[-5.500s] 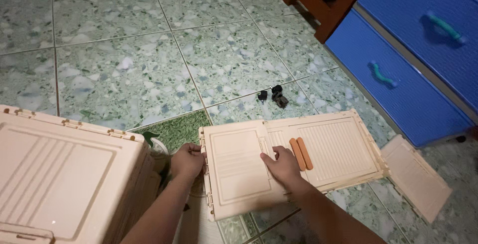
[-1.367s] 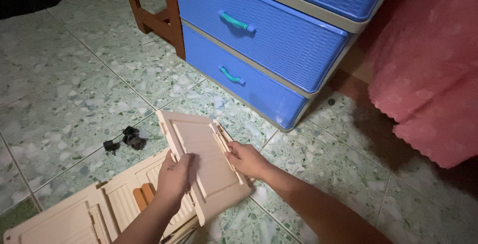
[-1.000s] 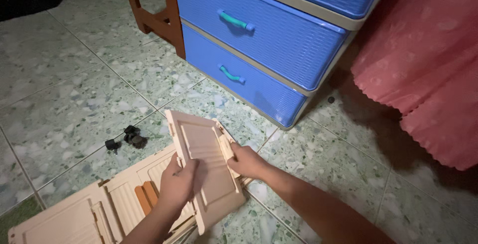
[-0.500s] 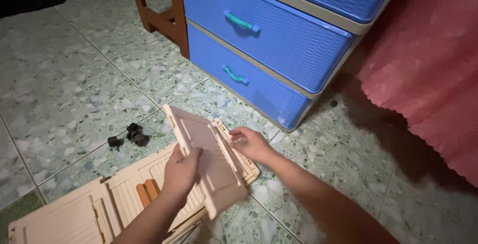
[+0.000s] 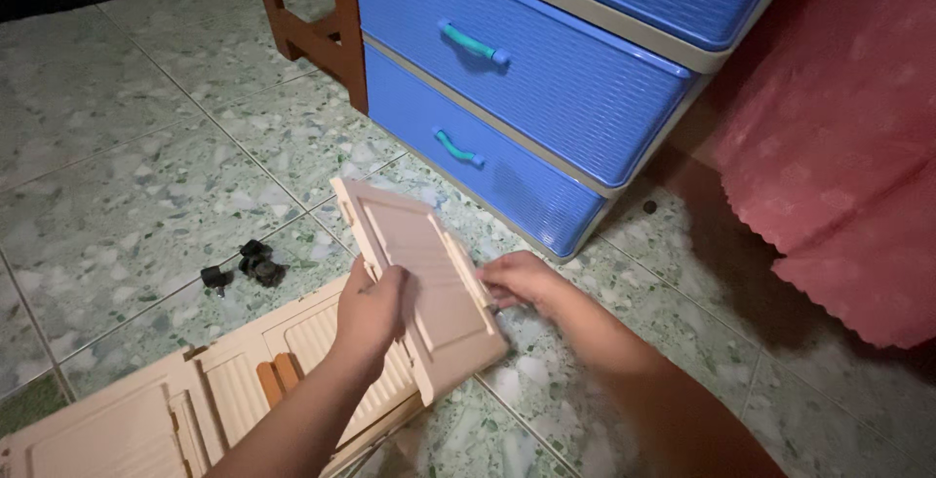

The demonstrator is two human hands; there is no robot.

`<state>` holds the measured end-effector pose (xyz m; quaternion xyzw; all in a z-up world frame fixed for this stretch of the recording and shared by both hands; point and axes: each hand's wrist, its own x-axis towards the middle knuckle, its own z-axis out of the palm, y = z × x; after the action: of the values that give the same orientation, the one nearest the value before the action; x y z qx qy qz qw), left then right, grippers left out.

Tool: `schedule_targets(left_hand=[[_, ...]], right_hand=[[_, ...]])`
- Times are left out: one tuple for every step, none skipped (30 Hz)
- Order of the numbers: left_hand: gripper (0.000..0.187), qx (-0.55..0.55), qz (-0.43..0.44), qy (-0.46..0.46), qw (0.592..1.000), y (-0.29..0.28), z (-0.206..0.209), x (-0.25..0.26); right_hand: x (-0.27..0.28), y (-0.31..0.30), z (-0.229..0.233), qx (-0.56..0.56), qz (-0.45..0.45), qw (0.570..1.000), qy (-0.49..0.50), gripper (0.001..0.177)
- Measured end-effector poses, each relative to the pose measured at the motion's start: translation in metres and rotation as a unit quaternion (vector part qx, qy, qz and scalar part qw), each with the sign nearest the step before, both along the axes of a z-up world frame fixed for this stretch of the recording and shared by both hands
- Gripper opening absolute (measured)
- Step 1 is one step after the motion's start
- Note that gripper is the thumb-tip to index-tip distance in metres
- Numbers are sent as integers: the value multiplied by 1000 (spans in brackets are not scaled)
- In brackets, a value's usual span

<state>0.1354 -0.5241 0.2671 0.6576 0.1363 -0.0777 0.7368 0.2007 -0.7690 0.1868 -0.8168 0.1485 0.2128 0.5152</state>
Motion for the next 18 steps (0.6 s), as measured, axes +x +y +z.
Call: schedule_targets(left_hand=[[34,7,-3,2,1000,0,-1,-1],[33,13,-6,5,1000,-1,-3,-2],[32,20,-10,8,1000,-1,-5,-3],[34,14,-10,6,1000,-1,-8,-4],[35,9,-10,3,1000,0,-10,-4],[37,3,-11,1,1000,1,-13,-5],[41,-12,-13,5,1000,3,-16,-5],[45,-27,-15,8,999,6,-19,-4],[50,-42,-18,11,999,10,-21,-4],[53,-47,-25,27,998,14,-25,-5],[57,-52,-33,42,997,20,-29,-7],[61,-57,-41,58,996,25,-34,-8],[63,-89,-32,58,994,30,-39,-8],[66,-123,-22,59,990,33,-46,-9],[69,-156,-13,59,986,35,-53,-10],[68,-134,-6,79,988,33,-61,-9],[67,-111,0,99,989,31,-68,-8],[67,-89,7,121,989,29,-74,-7]], right_hand=[[2,-3,-8,35,-1,999,-1,44],[3,-6,-15,52,-2,998,-19,39],[4,-8,-20,68,-3,997,-37,34],[5,-8,-24,86,-3,995,-55,30],[5,-8,-26,85,-1,994,-67,28],[6,-6,-26,84,1,993,-79,26],[6,-4,-25,84,2,992,-92,24],[6,-3,-21,76,20,991,-105,23],[4,-3,-16,68,37,990,-119,22],[2,-3,-11,60,54,988,-133,21],[0,-4,-4,85,41,990,-103,21],[-1,-4,4,110,28,991,-73,22],[-1,-3,13,134,15,990,-44,23],[-2,-5,23,134,22,989,-67,28],[-4,-8,35,133,28,987,-90,36],[-6,-8,47,132,35,984,-113,44],[-7,-5,59,140,34,982,-125,51],[-8,-1,72,149,33,979,-135,59]])
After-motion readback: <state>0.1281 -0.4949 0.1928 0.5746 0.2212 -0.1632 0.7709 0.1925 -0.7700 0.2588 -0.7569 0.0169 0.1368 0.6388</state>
